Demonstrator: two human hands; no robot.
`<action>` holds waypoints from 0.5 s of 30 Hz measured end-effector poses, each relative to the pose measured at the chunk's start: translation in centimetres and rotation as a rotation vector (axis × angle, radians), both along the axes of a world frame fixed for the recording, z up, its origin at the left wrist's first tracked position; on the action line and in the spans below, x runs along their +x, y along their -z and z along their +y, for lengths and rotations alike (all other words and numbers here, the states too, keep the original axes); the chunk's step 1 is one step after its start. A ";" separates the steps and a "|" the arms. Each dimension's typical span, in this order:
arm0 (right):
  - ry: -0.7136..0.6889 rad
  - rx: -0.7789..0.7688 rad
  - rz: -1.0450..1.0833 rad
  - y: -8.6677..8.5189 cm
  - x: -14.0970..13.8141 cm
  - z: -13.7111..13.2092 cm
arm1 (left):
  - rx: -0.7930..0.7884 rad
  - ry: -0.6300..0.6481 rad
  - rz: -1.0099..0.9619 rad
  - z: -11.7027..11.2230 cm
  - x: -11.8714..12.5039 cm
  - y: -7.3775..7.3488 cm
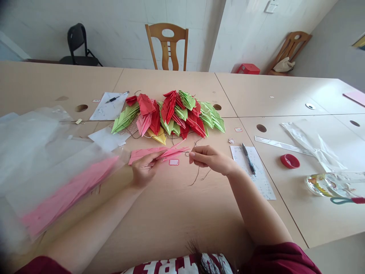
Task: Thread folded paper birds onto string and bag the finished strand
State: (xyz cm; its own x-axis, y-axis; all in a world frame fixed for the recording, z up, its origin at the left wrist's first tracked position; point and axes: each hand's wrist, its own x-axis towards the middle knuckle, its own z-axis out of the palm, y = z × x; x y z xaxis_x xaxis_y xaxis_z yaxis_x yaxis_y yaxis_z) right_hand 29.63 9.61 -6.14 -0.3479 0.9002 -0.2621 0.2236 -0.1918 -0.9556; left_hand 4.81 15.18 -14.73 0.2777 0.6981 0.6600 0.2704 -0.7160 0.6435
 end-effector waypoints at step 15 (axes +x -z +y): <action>0.443 0.298 -0.239 -0.3 2.6 0.0 | 0.145 -0.047 0.094 0.0 0.0 -0.8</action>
